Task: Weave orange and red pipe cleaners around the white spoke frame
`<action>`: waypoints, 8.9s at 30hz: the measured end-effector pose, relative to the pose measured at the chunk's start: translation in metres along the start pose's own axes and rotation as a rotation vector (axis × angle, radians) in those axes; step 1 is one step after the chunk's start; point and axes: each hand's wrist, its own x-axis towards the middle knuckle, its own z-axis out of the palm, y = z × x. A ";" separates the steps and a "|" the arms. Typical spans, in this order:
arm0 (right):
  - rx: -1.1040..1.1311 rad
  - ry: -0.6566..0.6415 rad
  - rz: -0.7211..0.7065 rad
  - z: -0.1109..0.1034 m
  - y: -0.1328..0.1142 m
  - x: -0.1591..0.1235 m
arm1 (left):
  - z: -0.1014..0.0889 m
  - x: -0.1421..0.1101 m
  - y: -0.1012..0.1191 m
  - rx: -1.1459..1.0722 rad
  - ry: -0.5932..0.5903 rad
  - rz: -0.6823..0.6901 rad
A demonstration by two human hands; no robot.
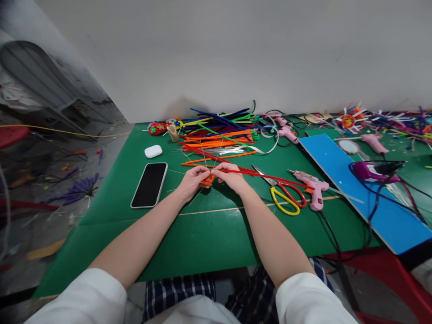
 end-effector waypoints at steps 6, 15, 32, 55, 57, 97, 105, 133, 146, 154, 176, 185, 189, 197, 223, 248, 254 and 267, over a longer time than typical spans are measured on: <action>-0.004 -0.003 0.012 0.001 -0.001 -0.001 | 0.001 0.000 -0.001 0.024 0.031 0.032; -0.035 -0.052 -0.006 0.002 -0.004 -0.003 | 0.000 0.001 -0.003 0.178 0.101 0.155; -0.017 0.013 -0.042 0.004 -0.006 -0.002 | 0.002 -0.001 -0.003 0.166 0.041 0.101; -0.019 0.048 -0.036 0.004 -0.007 -0.002 | 0.003 0.001 -0.003 0.145 0.037 0.119; -0.012 0.054 -0.035 0.003 -0.006 -0.002 | 0.003 0.001 -0.003 0.131 0.042 0.123; -0.048 -0.029 -0.009 -0.006 0.002 0.004 | 0.003 0.004 -0.004 0.058 0.127 0.104; -0.028 -0.058 0.010 -0.006 -0.003 0.000 | 0.002 0.003 -0.003 0.080 0.141 0.098; 0.010 -0.061 0.055 -0.006 0.000 0.002 | 0.003 0.003 -0.004 0.110 0.130 0.108; 0.020 -0.064 0.075 -0.010 0.000 0.001 | 0.003 0.002 -0.005 0.166 0.082 0.117; 0.037 -0.101 0.099 -0.013 -0.001 0.001 | 0.002 0.001 -0.005 0.196 0.063 0.120; -0.050 -0.174 0.042 -0.010 -0.002 0.001 | 0.003 0.003 -0.013 0.202 -0.031 0.132; -0.054 -0.154 0.059 -0.011 -0.001 0.001 | 0.004 0.002 -0.009 0.254 -0.004 0.129; -0.019 -0.151 0.075 -0.012 -0.001 0.001 | 0.005 0.001 -0.008 0.296 0.029 0.160; -0.056 -0.162 0.077 -0.014 0.000 0.002 | 0.003 0.002 -0.010 0.255 -0.008 0.130; -0.112 -0.143 0.032 -0.013 0.002 0.003 | -0.002 -0.002 -0.011 0.531 -0.036 0.217; -0.076 -0.154 0.034 -0.013 -0.002 0.001 | 0.010 -0.008 0.000 0.404 0.067 0.178; -0.053 -0.118 0.059 -0.012 -0.002 0.001 | 0.009 -0.006 -0.002 0.324 0.100 0.197; -0.092 -0.116 0.049 -0.012 -0.003 0.001 | 0.007 -0.005 -0.003 0.322 0.079 0.105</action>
